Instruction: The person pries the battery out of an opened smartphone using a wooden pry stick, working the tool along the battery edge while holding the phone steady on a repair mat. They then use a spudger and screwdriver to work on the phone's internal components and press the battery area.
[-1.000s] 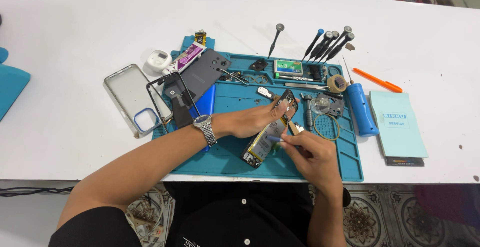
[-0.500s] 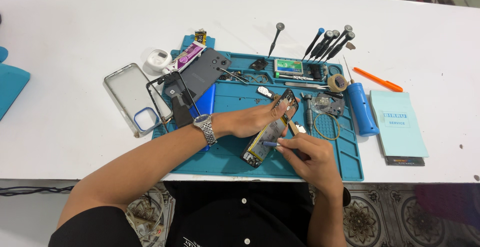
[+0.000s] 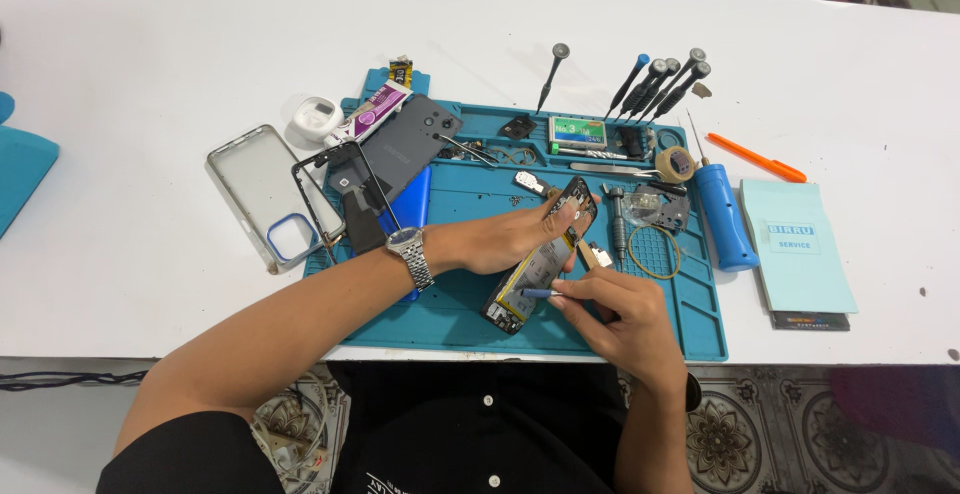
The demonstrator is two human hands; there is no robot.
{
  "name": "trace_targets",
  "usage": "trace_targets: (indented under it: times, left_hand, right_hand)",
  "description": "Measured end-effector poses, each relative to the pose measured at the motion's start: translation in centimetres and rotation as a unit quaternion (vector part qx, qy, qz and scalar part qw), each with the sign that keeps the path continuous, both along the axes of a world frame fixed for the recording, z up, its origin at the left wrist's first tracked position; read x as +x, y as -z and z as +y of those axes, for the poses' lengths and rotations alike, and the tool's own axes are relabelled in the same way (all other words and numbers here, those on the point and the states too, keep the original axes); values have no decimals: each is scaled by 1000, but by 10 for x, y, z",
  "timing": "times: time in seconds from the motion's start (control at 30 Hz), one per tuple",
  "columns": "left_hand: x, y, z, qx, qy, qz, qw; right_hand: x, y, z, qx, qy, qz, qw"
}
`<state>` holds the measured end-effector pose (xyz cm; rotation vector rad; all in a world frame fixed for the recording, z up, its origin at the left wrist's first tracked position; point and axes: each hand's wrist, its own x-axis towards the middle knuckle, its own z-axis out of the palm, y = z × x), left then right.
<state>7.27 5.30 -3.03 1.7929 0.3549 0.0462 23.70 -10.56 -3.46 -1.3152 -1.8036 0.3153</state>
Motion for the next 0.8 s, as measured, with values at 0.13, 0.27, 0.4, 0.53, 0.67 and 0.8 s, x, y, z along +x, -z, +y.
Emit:
trace_targets:
  times: [0.13,0.27,0.4,0.53,0.67,0.8]
  left_hand:
    - [0,-4,-1,21,3,2,1000]
    - [1,-3,-1,31,5,-9,999]
    - [0,1,1,45,20,-18,999]
    - [1,1,1,59,4,-31,998]
    - [1,-1,0,38,10,-20,999]
    - [1,-3,0,38,8,-12,999]
  right_hand:
    - [1,2,1,1,15,0,1000]
    - [2,3,1,-12,21,-2,1000]
    - [1,2,1,-15,39,12,999]
    - [0,-1,1,-9,46,9,999]
    - [1,-1,2,-6,61,7,998]
    - [1,-1,2,-24,78,15,997]
